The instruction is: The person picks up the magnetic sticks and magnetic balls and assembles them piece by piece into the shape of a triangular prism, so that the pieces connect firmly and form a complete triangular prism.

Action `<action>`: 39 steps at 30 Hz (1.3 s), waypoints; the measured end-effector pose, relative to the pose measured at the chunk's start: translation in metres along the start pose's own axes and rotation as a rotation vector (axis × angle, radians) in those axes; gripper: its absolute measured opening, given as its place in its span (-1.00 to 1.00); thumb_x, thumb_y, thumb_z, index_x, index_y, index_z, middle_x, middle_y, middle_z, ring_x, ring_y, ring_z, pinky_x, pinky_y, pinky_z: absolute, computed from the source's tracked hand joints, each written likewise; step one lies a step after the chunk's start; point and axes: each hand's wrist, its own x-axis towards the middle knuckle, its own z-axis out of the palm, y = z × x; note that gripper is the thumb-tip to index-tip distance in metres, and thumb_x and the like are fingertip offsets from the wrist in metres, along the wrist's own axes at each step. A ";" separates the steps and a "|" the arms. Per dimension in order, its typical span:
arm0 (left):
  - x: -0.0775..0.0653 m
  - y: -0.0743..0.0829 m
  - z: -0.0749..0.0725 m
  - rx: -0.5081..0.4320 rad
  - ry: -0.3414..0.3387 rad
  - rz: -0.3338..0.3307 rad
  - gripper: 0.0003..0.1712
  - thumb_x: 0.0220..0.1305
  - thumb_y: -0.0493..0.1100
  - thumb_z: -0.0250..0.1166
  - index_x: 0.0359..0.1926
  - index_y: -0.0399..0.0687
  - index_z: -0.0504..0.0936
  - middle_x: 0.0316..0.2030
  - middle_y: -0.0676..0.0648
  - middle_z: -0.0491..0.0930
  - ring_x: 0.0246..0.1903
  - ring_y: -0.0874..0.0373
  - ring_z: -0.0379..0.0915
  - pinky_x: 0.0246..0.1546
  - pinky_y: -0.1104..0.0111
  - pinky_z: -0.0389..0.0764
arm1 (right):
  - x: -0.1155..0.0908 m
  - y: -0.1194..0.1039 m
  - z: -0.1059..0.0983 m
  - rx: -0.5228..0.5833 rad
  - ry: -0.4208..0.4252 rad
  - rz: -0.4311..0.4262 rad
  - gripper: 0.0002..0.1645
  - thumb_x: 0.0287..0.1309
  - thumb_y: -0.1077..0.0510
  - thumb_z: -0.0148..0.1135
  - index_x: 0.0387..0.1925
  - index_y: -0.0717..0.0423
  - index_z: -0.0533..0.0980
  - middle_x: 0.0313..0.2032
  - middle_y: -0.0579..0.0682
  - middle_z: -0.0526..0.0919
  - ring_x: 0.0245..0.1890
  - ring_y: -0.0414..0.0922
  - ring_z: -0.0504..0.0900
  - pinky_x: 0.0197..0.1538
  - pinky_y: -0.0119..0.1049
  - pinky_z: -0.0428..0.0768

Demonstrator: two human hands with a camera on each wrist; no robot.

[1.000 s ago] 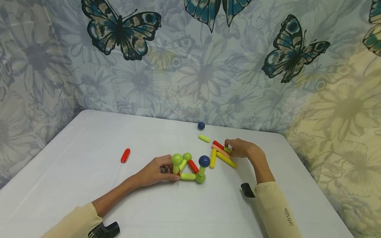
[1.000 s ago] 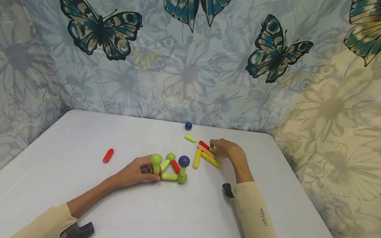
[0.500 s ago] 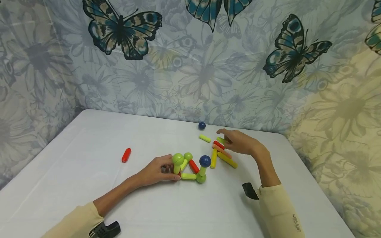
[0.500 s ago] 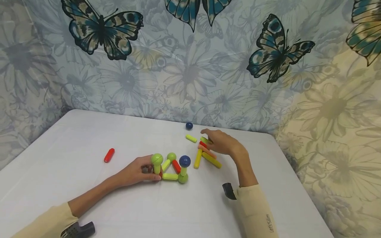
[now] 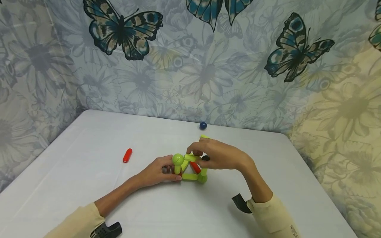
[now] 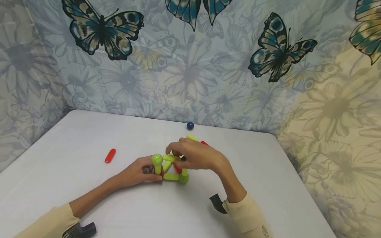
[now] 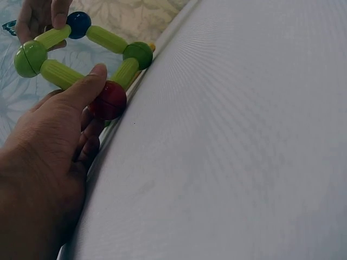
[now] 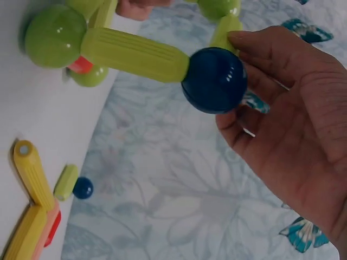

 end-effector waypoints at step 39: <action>-0.001 0.000 0.001 -0.062 -0.025 -0.015 -0.79 0.28 0.01 0.51 -0.13 0.22 0.67 -0.28 0.12 0.59 -0.33 0.29 0.46 -0.29 0.49 0.49 | -0.049 0.036 0.067 -0.304 -0.107 0.366 -0.78 0.32 0.20 0.37 -0.07 0.03 0.52 -0.44 -0.09 0.44 -0.44 -0.16 0.36 -0.35 -0.34 0.36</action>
